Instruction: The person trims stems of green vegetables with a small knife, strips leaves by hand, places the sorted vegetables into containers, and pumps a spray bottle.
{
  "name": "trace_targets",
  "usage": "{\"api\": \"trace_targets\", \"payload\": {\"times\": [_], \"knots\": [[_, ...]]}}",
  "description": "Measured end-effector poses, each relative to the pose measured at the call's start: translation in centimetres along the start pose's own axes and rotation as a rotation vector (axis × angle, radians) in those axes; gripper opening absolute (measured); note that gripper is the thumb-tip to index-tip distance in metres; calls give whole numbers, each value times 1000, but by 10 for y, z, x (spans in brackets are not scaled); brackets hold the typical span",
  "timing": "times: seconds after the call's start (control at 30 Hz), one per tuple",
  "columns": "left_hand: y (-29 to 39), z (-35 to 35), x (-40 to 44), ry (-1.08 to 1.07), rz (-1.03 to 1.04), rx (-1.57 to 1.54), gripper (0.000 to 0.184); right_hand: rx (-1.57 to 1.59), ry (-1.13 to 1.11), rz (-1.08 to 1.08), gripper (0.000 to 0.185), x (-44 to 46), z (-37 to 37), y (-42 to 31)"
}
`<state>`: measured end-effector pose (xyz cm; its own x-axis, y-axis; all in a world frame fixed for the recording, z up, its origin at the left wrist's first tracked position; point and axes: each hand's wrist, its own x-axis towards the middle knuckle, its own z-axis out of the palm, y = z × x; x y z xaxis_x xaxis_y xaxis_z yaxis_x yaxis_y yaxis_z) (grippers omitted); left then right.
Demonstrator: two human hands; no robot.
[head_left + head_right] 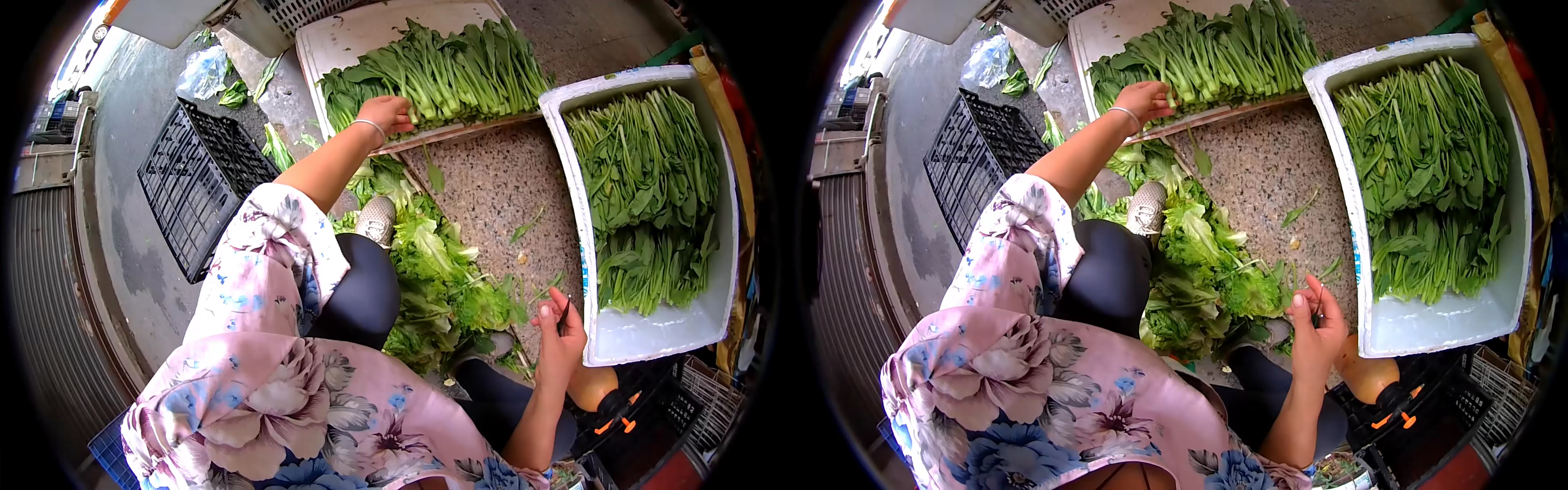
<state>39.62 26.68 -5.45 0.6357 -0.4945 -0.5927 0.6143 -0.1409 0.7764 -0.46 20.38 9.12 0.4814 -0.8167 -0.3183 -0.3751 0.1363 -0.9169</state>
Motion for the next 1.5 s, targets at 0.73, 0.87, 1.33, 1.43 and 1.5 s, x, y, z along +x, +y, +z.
{"api": "trace_targets", "payload": {"times": [0.73,0.87,1.33,1.43,1.5], "knots": [[-5,19,14,282,336,431,36,-52,-30,-8,32,1,10,4],[-7,28,22,347,338,421,41,-48,-38,-17,32,0,10,2],[-9,18,13,329,219,56,38,-85,-47,-61,32,-3,4,4],[-7,5,15,365,144,39,27,2,-95,35,31,-5,6,-1],[0,-4,10,244,121,145,26,-42,-179,35,28,-4,-2,4]]}}
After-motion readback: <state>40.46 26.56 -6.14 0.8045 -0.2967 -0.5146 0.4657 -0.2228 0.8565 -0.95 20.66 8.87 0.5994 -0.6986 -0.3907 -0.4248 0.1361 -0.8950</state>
